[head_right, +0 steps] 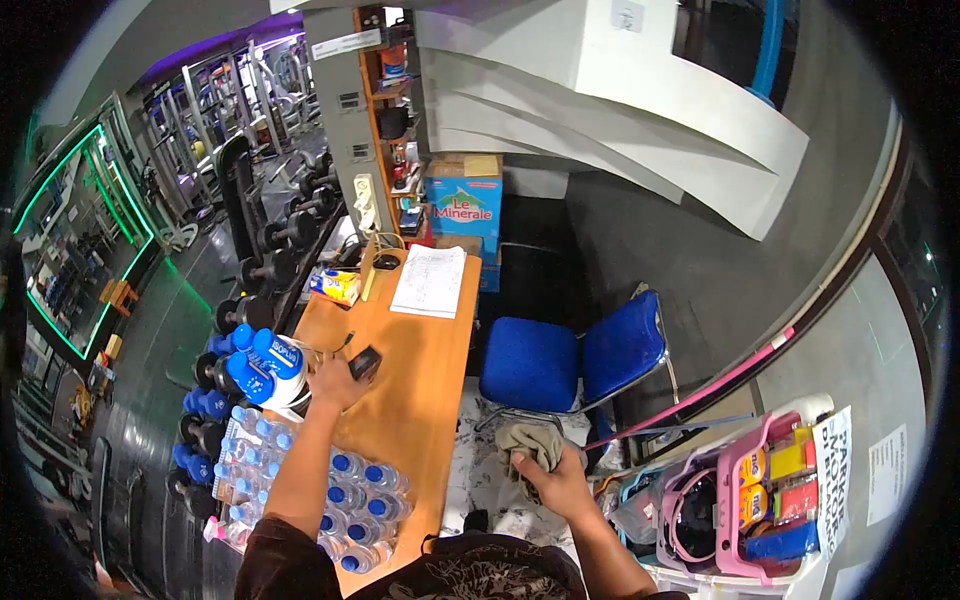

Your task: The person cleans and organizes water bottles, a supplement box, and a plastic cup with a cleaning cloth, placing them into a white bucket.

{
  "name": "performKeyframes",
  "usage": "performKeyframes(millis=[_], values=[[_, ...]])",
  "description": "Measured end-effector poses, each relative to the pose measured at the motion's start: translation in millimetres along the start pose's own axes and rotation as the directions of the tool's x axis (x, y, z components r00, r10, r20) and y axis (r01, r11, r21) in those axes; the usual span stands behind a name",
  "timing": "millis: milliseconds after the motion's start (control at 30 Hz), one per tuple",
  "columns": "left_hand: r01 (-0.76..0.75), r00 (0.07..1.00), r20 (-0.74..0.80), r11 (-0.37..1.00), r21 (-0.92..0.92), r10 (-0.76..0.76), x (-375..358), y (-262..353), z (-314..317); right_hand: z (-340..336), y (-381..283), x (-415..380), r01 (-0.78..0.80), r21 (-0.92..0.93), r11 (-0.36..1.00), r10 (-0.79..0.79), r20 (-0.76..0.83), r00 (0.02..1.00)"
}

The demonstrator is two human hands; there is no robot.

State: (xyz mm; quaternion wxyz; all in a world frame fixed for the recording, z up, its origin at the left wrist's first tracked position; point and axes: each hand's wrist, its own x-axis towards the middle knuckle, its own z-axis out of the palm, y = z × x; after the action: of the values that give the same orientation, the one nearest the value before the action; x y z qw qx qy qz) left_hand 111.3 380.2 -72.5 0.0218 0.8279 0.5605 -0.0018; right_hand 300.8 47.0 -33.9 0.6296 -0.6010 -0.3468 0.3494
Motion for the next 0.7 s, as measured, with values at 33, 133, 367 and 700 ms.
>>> performKeyframes(millis=[33, 133, 367, 700], values=[[-0.096, 0.995, -0.034, 0.982, -0.162, 0.092, 3, 2, -2, -6, 1, -3, 0.019, -0.004, 1.0, -0.019, -0.02, 1.0], [-0.323, 0.946, -0.155, 0.767, -0.554, 0.286, 8, 34, -15, -30, -10, -15, 0.115, -0.051, 0.992, -0.12, -0.096, 0.988], [-0.368, 0.925, -0.178, 0.671, -0.643, 0.336, -69, 196, 20, -126, 29, -22, 0.108, 0.045, 0.993, -0.08, -0.414, 0.907], [-0.039, 0.817, 0.248, 0.479, -0.877, 0.52, -198, 263, 195, -215, 186, -167, -0.216, 0.297, 0.93, 0.356, -0.584, 0.729]])
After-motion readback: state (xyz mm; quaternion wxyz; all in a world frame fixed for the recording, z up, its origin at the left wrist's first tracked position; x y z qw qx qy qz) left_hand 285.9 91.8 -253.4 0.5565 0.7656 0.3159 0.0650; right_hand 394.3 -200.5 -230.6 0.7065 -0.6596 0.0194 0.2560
